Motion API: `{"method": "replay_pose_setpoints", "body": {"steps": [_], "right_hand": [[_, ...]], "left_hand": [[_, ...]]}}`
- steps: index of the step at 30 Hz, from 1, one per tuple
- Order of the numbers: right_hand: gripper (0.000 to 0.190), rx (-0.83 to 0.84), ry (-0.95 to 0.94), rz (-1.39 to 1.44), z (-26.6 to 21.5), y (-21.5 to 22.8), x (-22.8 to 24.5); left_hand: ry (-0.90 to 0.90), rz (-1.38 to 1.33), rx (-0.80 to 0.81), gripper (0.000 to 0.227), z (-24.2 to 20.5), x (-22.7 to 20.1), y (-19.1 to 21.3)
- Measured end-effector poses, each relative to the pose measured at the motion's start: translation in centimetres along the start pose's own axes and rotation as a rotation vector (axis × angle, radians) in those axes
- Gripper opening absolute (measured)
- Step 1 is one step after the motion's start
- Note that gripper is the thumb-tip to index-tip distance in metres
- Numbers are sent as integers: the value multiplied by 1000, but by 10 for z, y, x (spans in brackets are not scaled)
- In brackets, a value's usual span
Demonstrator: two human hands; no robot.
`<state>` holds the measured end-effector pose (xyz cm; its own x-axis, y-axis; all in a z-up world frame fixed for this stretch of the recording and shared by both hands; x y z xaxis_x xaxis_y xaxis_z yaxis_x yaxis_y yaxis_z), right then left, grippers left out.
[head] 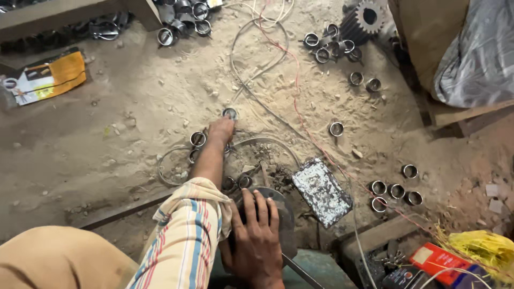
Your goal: The person sits on the floor and uses a hammer to shape small metal rings on a metal block. They repeatedly pick up rings, place them on the block, and strike them to adjust their form.
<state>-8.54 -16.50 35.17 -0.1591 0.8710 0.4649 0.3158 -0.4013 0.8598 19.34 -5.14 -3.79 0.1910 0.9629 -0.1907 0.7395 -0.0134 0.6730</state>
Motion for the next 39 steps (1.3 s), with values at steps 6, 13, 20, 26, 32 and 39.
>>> {"method": "replay_pose_setpoints", "body": {"steps": [6, 13, 20, 26, 32, 39], "right_hand": [[70, -27, -2, 14, 0, -2, 0], [66, -22, -9, -6, 0, 0, 0], [66, -29, -8, 17, 0, -1, 1], [56, -76, -1, 14, 0, 2, 4], [53, -135, 5, 23, 2, 2, 4], [53, -132, 15, 17, -1, -2, 1]], "left_hand": [[-20, -18, 73, 19, -27, 0, 2], [-53, -62, 93, 18, -50, -3, 5], [-78, -140, 125, 17, -54, 1, 29], [-41, -538, 515, 15, -40, 18, 89], [-242, -837, 443, 17, -34, 65, 199], [-215, -1149, -967, 39, -32, 100, 254]]}}
Point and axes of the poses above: each hand's wrist, its own z-axis towards the middle knuckle, its own y-axis out of the back of the hand, x = y × z, the point moved 1 cm from there along z, towards the middle knuckle, and after that the axes turned 15 degrees about x, right-handed, at the moved point
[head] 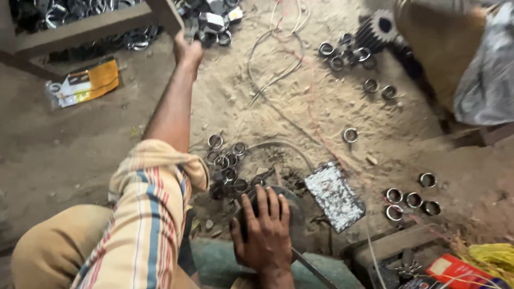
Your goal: The person sits on the floor and uses a hammer to shape small metal rings on a metal block. They repeatedly pick up rings, place them on the block, and strike them to adjust their form.
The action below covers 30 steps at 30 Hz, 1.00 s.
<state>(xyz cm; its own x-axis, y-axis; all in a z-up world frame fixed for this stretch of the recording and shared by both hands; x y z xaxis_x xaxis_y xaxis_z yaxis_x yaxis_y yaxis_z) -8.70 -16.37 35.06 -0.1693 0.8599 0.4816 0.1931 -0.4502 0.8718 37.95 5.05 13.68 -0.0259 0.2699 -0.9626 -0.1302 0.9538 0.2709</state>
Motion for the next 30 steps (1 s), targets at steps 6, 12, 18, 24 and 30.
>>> {"method": "replay_pose_setpoints", "body": {"steps": [6, 12, 18, 24, 30], "right_hand": [[55, 34, -9, 20, 2, 4, 4], [71, 123, -9, -19, -2, -2, -4], [55, 54, -9, -102, -2, -6, -3], [54, 24, -5, 14, -1, -1, 3], [53, -7, 4, 7, -3, 7, 4]], "left_hand": [[731, -352, 247, 16, -105, 84, -35], [870, -220, 321, 33, -247, 135, -79], [665, 505, 439, 65, -293, 133, -65], [768, 779, 534, 49, -260, 93, -28], [899, 795, 666, 50, -236, 77, -7]]}}
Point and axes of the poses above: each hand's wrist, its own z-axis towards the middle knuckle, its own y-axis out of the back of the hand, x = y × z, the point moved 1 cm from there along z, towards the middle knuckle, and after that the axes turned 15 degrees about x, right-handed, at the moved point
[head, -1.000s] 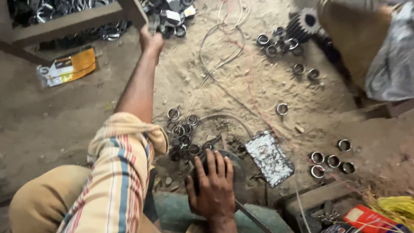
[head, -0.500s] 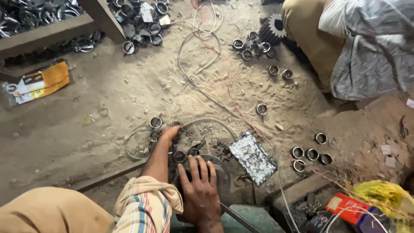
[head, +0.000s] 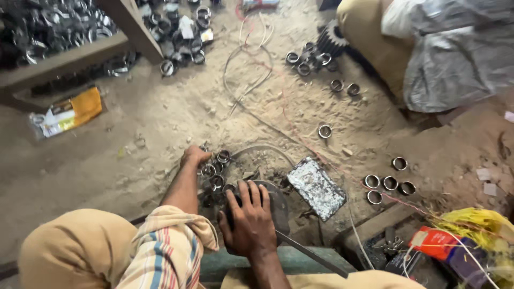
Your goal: The person sits on the floor and uses a hammer to shape small metal rings on a metal block. They repeatedly pick up rings, place them on the block, and strike them to adjust their form.
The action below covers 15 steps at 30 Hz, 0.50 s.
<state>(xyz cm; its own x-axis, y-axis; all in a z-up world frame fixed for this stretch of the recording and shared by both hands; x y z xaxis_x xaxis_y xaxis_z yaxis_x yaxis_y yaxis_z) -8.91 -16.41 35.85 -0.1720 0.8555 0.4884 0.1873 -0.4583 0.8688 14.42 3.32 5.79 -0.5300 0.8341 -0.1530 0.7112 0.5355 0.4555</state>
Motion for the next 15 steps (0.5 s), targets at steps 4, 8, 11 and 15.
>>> {"method": "replay_pose_setpoints", "body": {"steps": [4, 8, 11, 15], "right_hand": [[52, -7, -3, -20, -4, 1, 4], [50, -4, -8, -78, -7, -8, 4], [51, -61, 26, -147, -11, -11, 5], [59, -116, -27, -264, -14, -17, 8]], "left_hand": [[-240, -93, 101, 48, -20, -29, 22], [-446, -79, 121, 36, -82, -76, 54], [-695, 10, 143, 40, -156, -84, 56], [-991, 18, 94, 30, -234, -51, 44]]}}
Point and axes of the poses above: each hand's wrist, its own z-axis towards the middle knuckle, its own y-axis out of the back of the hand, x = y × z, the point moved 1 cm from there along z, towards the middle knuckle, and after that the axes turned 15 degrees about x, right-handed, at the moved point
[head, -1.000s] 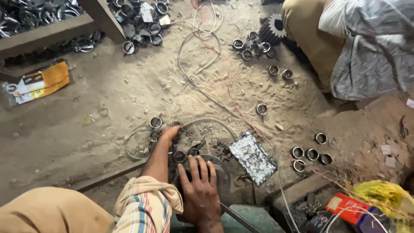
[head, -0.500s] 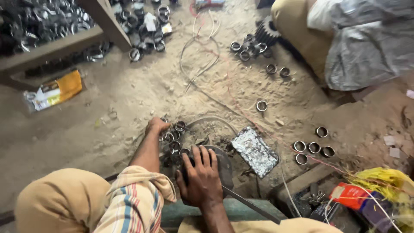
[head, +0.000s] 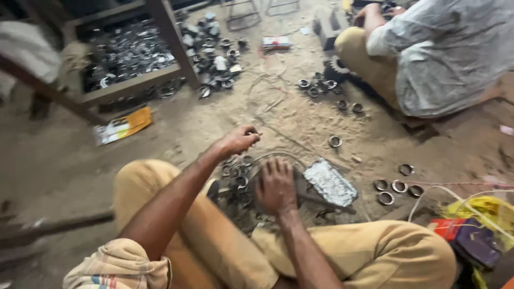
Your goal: The person sits on the floor and uses a hammer to shape small metal rings on a metal block. They repeatedly pick up rings, place them on the block, and strike them to adjust their form.
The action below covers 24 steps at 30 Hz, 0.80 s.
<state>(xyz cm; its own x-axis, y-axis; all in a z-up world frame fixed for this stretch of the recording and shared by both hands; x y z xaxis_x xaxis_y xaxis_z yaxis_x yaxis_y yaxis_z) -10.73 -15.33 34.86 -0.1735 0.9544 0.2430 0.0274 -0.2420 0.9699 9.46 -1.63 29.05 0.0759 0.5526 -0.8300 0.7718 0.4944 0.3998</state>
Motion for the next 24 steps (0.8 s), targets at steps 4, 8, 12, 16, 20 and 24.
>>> {"method": "replay_pose_setpoints", "body": {"steps": [4, 8, 12, 16, 20, 24], "right_hand": [[62, -39, -125, -174, -13, -1, 6], [64, 184, -335, -264, -30, 15, -9], [78, 361, -470, -219, -44, 25, -24], [59, 313, -437, -196, -51, 13, -30], [23, 253, -405, -124, -57, 2, -26], [16, 303, -389, -100, -63, 22, -15]], "left_hand": [[178, -468, -76, 26, -58, 1, -23], [127, -820, -200, 25, -70, -14, -24], [78, -800, -311, 23, -80, -53, -16], [-14, -930, -272, 31, -94, -111, -23], [-121, -1112, -168, 36, -115, -166, -33], [-378, -1130, -21, 29, -140, -213, -33]]}}
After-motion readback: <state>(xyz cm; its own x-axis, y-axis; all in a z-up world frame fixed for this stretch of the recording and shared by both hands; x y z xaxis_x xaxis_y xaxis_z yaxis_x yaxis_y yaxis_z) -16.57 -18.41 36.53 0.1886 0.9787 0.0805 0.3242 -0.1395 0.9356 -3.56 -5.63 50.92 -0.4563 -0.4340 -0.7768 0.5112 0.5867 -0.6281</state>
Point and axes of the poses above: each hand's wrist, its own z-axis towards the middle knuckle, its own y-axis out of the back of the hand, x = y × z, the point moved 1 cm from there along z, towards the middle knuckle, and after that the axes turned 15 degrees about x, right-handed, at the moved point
